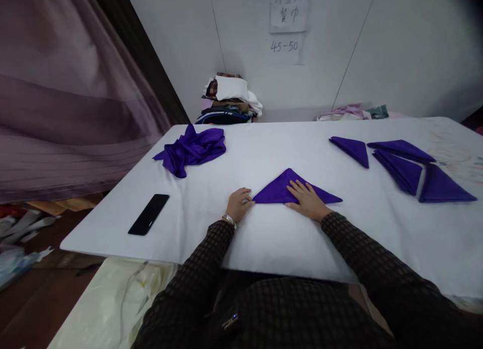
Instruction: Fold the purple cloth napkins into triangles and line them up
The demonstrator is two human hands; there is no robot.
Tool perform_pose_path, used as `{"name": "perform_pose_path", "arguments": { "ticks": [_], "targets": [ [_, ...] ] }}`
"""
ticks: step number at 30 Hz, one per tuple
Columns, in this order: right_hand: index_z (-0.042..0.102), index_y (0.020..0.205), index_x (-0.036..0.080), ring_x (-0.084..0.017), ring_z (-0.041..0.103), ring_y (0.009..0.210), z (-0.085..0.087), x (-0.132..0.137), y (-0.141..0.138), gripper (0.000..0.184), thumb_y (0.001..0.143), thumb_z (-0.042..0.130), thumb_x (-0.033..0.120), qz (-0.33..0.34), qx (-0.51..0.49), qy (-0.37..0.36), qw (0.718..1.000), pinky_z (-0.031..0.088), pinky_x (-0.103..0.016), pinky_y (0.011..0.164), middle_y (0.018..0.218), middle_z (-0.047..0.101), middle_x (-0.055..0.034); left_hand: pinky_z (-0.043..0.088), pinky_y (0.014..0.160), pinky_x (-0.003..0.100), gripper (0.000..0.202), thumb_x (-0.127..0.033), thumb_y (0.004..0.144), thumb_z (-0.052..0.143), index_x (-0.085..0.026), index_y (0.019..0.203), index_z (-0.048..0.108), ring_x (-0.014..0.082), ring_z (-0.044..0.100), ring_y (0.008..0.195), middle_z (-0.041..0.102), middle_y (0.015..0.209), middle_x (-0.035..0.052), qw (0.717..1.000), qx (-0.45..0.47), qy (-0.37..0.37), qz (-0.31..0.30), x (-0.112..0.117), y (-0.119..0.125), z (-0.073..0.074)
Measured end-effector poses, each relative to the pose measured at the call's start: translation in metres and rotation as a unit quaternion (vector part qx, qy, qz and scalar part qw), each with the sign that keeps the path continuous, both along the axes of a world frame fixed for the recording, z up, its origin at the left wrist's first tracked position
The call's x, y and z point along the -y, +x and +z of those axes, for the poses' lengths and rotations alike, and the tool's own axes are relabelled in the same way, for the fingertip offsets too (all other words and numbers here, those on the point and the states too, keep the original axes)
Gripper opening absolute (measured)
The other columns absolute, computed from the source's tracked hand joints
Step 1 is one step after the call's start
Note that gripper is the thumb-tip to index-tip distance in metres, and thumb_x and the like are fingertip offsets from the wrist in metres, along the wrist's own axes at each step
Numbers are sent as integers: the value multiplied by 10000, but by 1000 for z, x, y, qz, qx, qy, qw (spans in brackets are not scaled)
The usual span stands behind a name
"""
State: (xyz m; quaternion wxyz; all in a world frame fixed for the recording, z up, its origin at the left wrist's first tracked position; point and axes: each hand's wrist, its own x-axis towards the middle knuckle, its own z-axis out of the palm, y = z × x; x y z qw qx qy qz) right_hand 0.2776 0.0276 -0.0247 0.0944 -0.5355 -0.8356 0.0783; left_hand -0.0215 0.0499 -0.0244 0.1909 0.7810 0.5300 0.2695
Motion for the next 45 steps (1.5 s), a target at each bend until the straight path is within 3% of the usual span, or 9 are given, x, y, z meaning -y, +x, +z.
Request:
{"name": "perform_pose_path", "arguments": {
  "ticks": [10, 14, 17, 22, 26, 31, 37, 41, 45],
  "targets": [
    [341, 1444, 210, -275, 183, 1406, 2, -1, 19, 711, 882, 361, 644, 70, -9, -12, 997, 163, -514, 1115, 1513, 279, -113, 295, 1094, 485, 146, -236, 836, 531, -224, 755, 651, 225, 383, 1320, 623, 1211, 19, 991, -103, -15, -80, 14, -2, 7],
    [346, 1442, 193, -280, 186, 1404, 2, -1, 20, 723, 879, 368, 646, 75, -6, -9, 997, 163, -513, 1116, 1507, 290, -126, 302, 1086, 487, 178, -246, 858, 500, -220, 785, 660, 233, 414, 1298, 618, 1218, 41, 992, -110, -3, -65, 21, -1, 11],
    [336, 1447, 210, -285, 191, 1403, 2, 0, 19, 715, 879, 371, 643, 74, -11, -6, 997, 164, -520, 1115, 1508, 289, -118, 313, 1076, 489, 189, -316, 844, 547, -227, 965, 662, 251, 430, 1284, 571, 1291, 76, 992, -115, 32, -50, 25, 2, 18],
    [330, 1450, 201, -290, 192, 1402, 5, 1, 18, 732, 875, 374, 651, 72, -11, -9, 997, 166, -521, 1115, 1513, 275, -118, 249, 1113, 485, 480, -209, 800, 559, -252, 1277, 527, 248, 361, 1335, 466, 1409, 79, 962, -182, 62, -193, 27, 14, 29],
    [336, 1447, 177, -286, 180, 1405, 8, 2, 17, 757, 869, 368, 665, 70, -8, -18, 997, 151, -517, 1119, 1519, 257, -125, 253, 1119, 465, 520, -47, 767, 462, -232, 1240, 573, 228, 379, 1324, 520, 1362, 65, 948, -221, 66, -221, 18, 22, 30],
    [324, 1453, 192, -288, 178, 1405, 11, 2, 19, 764, 858, 401, 665, 78, -25, -32, 996, 129, -521, 1121, 1522, 249, -117, 302, 1096, 452, 364, -135, 834, 462, -241, 1135, 637, 217, 453, 1264, 603, 1259, 61, 947, -215, 57, -233, 14, 24, 31],
    [341, 1444, 223, -285, 195, 1401, 17, 5, 25, 749, 830, 506, 620, 123, -35, -51, 990, 100, -531, 1119, 1507, 298, -101, 232, 1121, 464, 255, -170, 831, 471, -233, 993, 658, 209, 443, 1267, 635, 1197, 47, 935, -184, 51, -298, 40, 37, 41],
    [381, 1422, 193, -289, 190, 1401, 22, 29, 15, 664, 833, 565, 438, 138, -29, -15, 990, 57, -555, 1109, 1489, 333, -129, 181, 1128, 468, 170, -177, 787, 506, -220, 877, 645, 213, 548, 1132, 687, 1046, 37, 921, -186, 25, -341, 62, 57, 54],
    [437, 1378, 164, -258, 317, 1353, 21, 71, -7, 572, 826, 542, 265, 170, -70, -13, 983, 83, -539, 1117, 1407, 460, -135, 287, 1069, 430, 141, -193, 774, 509, -202, 839, 634, 190, 636, 876, 704, 872, 42, 918, -204, -11, -339, 77, 78, 66]
  ]
}}
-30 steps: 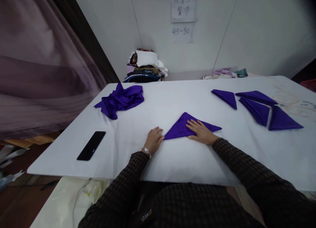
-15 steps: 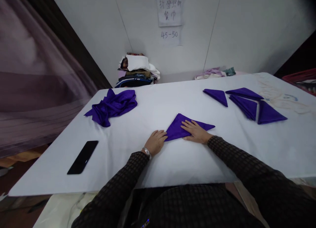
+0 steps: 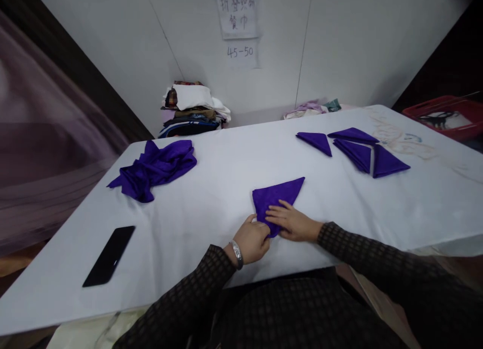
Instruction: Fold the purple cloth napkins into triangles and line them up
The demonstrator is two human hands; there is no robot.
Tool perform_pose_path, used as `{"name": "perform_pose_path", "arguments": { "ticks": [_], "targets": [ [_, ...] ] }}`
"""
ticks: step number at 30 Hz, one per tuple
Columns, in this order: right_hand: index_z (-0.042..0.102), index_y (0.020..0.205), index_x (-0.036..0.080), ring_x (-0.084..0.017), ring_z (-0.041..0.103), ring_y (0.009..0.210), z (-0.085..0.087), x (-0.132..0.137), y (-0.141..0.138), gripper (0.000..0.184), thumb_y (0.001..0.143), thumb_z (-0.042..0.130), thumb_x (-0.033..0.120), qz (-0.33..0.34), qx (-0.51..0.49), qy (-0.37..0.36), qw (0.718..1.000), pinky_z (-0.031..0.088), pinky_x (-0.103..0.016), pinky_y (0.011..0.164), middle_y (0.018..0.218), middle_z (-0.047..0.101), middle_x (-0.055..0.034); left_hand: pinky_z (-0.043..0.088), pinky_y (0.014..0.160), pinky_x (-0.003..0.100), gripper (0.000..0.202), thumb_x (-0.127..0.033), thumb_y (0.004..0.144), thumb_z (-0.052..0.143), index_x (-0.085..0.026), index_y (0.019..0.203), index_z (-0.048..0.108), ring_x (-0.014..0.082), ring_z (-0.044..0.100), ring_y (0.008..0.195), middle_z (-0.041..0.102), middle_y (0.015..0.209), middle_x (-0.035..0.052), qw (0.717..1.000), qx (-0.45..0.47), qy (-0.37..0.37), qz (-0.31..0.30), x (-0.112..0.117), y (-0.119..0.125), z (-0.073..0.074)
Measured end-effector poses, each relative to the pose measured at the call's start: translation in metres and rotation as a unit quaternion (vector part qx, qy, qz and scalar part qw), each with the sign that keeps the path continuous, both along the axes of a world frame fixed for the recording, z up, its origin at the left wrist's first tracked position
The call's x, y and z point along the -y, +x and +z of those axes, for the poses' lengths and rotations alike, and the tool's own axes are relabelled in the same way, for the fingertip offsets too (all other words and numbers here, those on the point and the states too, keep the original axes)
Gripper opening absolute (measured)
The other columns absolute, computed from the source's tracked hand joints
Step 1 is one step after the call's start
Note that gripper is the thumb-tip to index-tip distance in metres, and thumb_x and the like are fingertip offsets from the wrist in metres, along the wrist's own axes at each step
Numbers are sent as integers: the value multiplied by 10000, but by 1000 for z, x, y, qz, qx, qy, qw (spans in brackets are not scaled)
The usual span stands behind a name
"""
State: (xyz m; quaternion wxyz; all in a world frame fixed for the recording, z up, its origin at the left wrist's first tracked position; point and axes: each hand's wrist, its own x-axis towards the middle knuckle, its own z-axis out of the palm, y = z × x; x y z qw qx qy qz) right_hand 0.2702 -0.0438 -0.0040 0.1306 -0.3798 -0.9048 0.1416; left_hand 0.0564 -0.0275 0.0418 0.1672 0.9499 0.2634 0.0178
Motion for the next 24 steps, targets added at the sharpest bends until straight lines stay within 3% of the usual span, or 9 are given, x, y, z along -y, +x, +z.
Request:
{"name": "perform_pose_path", "arguments": {
  "ticks": [3, 5, 8, 12, 16, 19, 21, 24],
  "targets": [
    [497, 1318, 157, -246, 387, 1311, -4, 29, -13, 482, 852, 534, 277, -15, -60, -29, 998, 191, -510, 1110, 1352, 519, -140, 404, 946, 384, 153, -204, 772, 506, -192, 828, 649, 204, 647, 837, 710, 853, 59, 999, -24, -24, 11, 7, 10, 9],
    [557, 1247, 172, -234, 417, 1290, -5, 42, -17, 380, 887, 499, 280, -33, -102, -48, 993, 253, -491, 1092, 1299, 567, -132, 463, 779, 337, 157, -268, 784, 522, -200, 809, 662, 205, 647, 766, 709, 812, 49, 997, -42, -61, 18, 7, 15, 15],
    [621, 1145, 207, -204, 488, 1228, -3, 51, -17, 287, 922, 449, 261, -46, -155, -77, 984, 275, -462, 1087, 1225, 621, -103, 428, 589, 265, 296, -462, 829, 504, -221, 822, 675, 165, 611, 647, 686, 716, 5, 988, -18, -150, 42, -5, 19, 21],
    [651, 1093, 239, -194, 503, 1213, -2, 55, -15, 269, 908, 457, 234, -39, -206, -105, 972, 250, -460, 1099, 1182, 650, -65, 426, 633, 229, 420, -488, 910, 367, -199, 857, 667, 125, 587, 698, 681, 776, -7, 972, 100, -204, 62, -30, 25, 15],
    [664, 1096, 225, -206, 541, 1172, -4, 57, -13, 275, 903, 471, 251, -60, -284, -152, 945, 257, -458, 1094, 1148, 669, -67, 448, 755, 271, 385, -437, 917, 382, -189, 903, 677, 153, 604, 802, 696, 871, 25, 978, 124, -140, 87, -42, 23, -10],
    [695, 1035, 198, -237, 607, 1043, 1, 55, -10, 281, 880, 532, 367, -142, -384, -255, 876, 391, -434, 995, 1050, 701, -49, 447, 852, 313, 366, -428, 909, 404, -190, 960, 678, 184, 609, 916, 701, 965, 48, 977, 150, -94, 116, -41, 15, -25],
    [712, 975, 174, -239, 632, 941, 6, 50, -7, 323, 846, 577, 437, -208, -455, -328, 801, 458, -405, 898, 954, 717, -40, 462, 858, 319, 387, -434, 918, 378, -198, 982, 678, 184, 621, 924, 707, 971, 44, 971, 162, -105, 137, -41, 10, -29],
    [710, 958, 153, -218, 641, 858, 10, 37, 0, 370, 784, 647, 474, -274, -555, -376, 689, 481, -376, 844, 901, 721, -54, 480, 880, 317, 404, -447, 921, 360, -217, 1078, 652, 180, 634, 973, 704, 1047, 29, 958, 177, -143, 175, -43, 7, -29]
  ]
}}
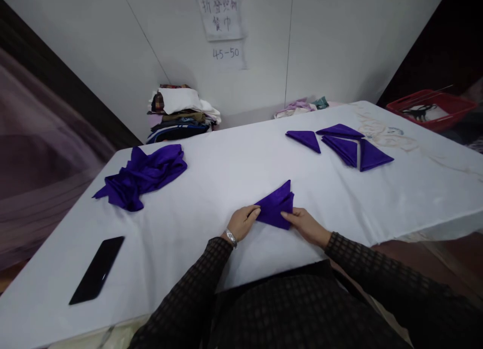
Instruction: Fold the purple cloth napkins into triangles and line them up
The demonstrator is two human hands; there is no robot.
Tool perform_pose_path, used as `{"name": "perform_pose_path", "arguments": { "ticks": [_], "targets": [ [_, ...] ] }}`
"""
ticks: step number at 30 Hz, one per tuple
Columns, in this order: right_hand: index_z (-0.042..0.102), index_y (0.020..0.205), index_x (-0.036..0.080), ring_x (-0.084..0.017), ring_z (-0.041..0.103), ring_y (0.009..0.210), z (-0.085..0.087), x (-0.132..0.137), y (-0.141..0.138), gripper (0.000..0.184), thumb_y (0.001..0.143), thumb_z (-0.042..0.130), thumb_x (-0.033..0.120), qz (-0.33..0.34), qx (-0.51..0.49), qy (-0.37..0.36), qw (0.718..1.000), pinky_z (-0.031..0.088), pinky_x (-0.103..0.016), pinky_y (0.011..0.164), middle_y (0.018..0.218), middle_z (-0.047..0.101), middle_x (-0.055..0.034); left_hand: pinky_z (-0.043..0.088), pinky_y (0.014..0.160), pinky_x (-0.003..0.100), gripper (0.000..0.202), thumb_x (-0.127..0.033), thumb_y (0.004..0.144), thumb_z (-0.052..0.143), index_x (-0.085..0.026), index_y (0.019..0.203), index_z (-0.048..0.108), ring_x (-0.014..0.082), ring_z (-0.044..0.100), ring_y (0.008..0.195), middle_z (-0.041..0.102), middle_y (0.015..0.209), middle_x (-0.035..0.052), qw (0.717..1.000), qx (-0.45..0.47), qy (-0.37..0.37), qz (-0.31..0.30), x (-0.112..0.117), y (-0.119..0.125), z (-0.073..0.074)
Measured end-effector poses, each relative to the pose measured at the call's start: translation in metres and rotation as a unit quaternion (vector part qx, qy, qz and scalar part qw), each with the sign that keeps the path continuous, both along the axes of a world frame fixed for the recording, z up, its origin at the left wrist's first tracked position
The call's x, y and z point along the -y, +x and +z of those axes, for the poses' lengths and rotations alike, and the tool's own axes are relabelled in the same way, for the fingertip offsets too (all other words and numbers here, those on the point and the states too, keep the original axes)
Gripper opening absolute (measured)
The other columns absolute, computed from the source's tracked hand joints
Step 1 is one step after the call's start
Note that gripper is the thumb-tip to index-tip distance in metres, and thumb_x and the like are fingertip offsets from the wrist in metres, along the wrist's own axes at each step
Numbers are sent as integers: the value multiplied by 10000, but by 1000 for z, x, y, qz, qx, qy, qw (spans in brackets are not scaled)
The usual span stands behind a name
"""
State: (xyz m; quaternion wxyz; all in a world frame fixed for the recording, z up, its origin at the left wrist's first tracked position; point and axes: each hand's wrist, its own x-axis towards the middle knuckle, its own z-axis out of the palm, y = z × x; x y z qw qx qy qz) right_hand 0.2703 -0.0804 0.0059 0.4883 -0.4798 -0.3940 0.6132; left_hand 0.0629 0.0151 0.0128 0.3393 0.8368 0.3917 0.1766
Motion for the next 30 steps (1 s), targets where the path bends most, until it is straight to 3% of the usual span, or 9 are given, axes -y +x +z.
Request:
{"name": "perform_pose_path", "arguments": {
  "ticks": [4, 9, 14, 20, 27, 30],
  "targets": [
    [696, 910, 154, -194, 654, 789, -2, -20, 11, 329, 738, 705, 434, -60, -82, -54, 993, 507, -342, 781, 878, 722, -66, 505, 868, 309, 448, -478, 848, 506, -227, 1212, 579, 198, 630, 1039, 692, 1101, 32, 999, 4, -30, 29, -4, 4, -1],
    [649, 886, 173, -162, 657, 735, -5, -34, 23, 208, 725, 714, 286, -84, -92, -97, 987, 534, -303, 722, 867, 713, -46, 505, 867, 317, 367, -360, 827, 559, -233, 1167, 609, 195, 652, 979, 715, 1013, 34, 997, -16, -22, 74, -10, 12, -9],
    [572, 815, 182, -109, 598, 564, -2, -45, 34, 114, 764, 665, 225, -107, -19, -103, 989, 516, -225, 548, 681, 655, 10, 504, 856, 308, 291, -327, 832, 557, -242, 1095, 649, 190, 653, 970, 721, 980, 25, 996, -31, -18, 82, -16, 17, -14],
    [516, 758, 184, -91, 525, 412, -3, -60, 42, 98, 840, 563, 210, -108, 92, -110, 984, 394, -166, 373, 492, 570, 37, 510, 819, 289, 281, -361, 842, 544, -256, 1077, 656, 178, 659, 937, 724, 957, 11, 996, -35, -13, 78, -18, 18, -13],
    [515, 760, 182, -93, 523, 395, -4, -70, 48, 88, 841, 528, 151, -124, 162, -97, 974, 304, -165, 320, 487, 552, 48, 512, 800, 306, 352, -414, 830, 562, -226, 1118, 639, 186, 662, 872, 720, 936, 31, 993, -39, 57, 97, -17, 15, -13],
    [522, 764, 179, -92, 515, 385, -4, -75, 51, 77, 827, 535, 137, -118, 189, -89, 971, 311, -166, 330, 474, 546, 51, 512, 756, 305, 344, -391, 840, 551, -208, 1120, 636, 167, 653, 758, 715, 894, 33, 991, -35, 63, 116, -17, 15, -16]
  ]
}}
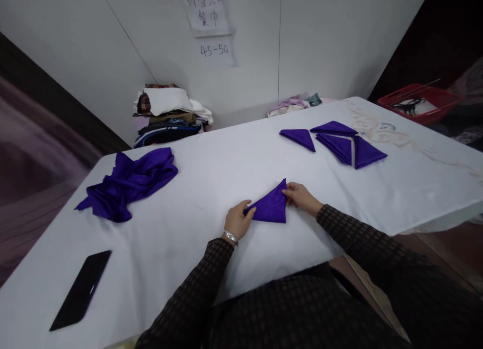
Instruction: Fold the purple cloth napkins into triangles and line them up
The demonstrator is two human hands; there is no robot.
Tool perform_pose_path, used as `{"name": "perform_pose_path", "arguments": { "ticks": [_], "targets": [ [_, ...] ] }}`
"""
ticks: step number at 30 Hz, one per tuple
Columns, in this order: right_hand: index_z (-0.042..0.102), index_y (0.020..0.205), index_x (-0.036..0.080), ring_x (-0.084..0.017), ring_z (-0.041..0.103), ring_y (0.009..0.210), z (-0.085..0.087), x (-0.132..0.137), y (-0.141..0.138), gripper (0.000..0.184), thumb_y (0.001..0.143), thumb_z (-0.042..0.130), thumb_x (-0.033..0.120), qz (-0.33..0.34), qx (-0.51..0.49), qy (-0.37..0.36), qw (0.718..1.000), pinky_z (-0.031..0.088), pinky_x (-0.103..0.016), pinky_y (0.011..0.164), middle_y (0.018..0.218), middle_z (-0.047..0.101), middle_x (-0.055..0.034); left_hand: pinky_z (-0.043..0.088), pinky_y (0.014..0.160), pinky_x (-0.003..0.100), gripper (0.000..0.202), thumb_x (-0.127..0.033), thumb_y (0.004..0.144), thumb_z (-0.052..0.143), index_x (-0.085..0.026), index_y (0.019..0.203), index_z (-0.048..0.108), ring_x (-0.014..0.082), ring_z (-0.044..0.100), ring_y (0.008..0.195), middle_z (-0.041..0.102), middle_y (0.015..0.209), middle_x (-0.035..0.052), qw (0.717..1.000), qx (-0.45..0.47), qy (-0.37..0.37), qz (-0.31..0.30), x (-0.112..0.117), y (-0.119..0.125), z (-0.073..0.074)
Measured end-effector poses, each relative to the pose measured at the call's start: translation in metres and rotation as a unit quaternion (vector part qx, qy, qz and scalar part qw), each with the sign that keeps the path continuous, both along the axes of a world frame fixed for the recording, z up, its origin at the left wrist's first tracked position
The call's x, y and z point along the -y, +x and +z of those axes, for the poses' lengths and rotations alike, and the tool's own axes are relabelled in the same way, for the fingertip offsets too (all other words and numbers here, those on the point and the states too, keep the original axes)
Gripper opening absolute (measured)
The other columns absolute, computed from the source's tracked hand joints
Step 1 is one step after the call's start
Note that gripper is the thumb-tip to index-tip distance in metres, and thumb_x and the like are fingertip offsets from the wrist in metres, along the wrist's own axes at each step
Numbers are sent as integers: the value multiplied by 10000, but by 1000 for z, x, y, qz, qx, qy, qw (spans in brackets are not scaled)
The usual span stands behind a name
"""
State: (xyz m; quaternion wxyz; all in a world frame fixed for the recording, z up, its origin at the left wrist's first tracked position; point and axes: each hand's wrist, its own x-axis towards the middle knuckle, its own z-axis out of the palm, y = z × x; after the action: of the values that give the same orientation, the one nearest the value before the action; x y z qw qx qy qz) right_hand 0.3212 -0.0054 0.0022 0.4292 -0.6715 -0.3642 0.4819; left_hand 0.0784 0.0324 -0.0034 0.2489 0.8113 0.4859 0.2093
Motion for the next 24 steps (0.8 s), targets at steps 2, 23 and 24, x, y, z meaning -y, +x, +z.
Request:
{"name": "perform_pose_path", "arguments": {
  "ticks": [2, 23, 24],
  "targets": [
    [531, 770, 176, -91, 504, 376, -1, -3, 2, 65, 821, 539, 136, 10, 17, 6, 1000, 325, -167, 342, 459, 543, 53, 509, 730, 298, 335, -375, 848, 541, -203, 1119, 635, 155, 641, 706, 711, 869, 29, 1000, 0, 0, 7, 0, 1, -2],
    [530, 649, 177, -109, 532, 346, 0, -20, 13, 157, 793, 572, 133, 48, 66, -38, 996, 305, -185, 312, 465, 611, 5, 432, 795, 362, 336, -361, 896, 467, -190, 1142, 619, 232, 618, 859, 696, 871, 68, 989, -119, 88, 11, -1, 2, -1],
    [530, 649, 175, -107, 534, 347, 1, -20, 14, 159, 799, 568, 136, 52, 65, -43, 996, 294, -182, 303, 482, 622, -1, 431, 793, 365, 336, -358, 896, 466, -190, 1144, 618, 235, 616, 862, 695, 873, 69, 988, -121, 90, 11, -1, 1, -1]
  ]
}}
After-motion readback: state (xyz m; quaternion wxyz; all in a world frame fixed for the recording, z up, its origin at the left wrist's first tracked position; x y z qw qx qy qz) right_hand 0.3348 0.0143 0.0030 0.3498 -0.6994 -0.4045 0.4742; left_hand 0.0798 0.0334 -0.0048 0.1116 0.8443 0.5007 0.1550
